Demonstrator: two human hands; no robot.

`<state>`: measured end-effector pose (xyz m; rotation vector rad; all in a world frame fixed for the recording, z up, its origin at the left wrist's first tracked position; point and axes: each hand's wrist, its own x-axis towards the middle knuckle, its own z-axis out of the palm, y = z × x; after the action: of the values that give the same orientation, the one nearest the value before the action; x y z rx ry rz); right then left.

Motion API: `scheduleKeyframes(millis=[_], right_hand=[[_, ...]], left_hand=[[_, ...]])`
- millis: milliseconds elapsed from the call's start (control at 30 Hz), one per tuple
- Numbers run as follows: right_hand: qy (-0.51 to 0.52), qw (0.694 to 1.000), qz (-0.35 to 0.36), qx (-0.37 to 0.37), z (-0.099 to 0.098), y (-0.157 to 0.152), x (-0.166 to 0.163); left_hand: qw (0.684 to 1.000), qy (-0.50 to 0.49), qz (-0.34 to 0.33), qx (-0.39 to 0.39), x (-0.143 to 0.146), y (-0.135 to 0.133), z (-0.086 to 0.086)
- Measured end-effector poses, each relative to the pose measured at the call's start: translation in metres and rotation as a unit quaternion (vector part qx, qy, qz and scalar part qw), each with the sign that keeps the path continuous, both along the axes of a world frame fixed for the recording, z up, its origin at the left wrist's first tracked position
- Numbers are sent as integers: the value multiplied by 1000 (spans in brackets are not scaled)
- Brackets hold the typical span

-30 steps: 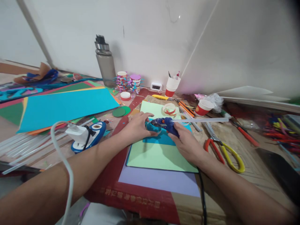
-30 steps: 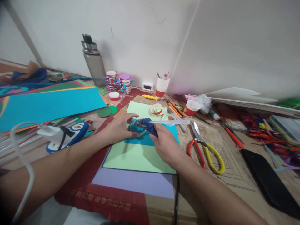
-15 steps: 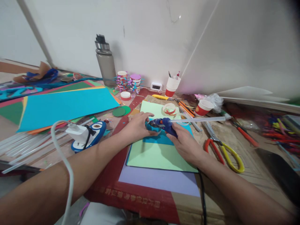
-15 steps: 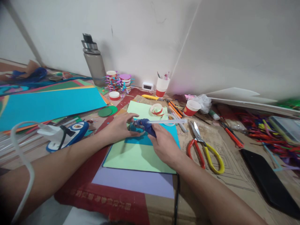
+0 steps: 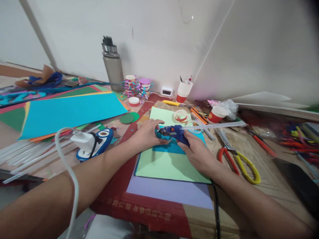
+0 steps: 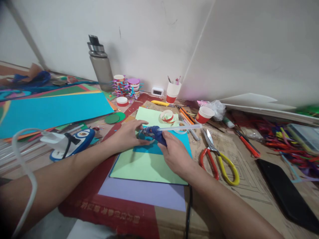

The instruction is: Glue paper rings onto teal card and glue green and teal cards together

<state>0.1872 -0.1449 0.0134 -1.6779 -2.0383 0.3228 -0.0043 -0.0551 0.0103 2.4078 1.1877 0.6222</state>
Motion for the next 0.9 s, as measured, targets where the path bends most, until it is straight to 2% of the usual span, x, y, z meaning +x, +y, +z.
scheduleKeyframes(millis=[167, 367, 900], right_hand=[[-7, 1000, -11, 6, 2, 0, 0], [7, 1000, 1, 7, 1, 1, 0], [18, 999, 25, -18, 0, -1, 6]], left_hand=[[1000, -3, 5, -13, 0, -2, 2], [1000, -9, -12, -5, 0, -1, 2], [1000, 19, 0, 2, 0, 0, 1]])
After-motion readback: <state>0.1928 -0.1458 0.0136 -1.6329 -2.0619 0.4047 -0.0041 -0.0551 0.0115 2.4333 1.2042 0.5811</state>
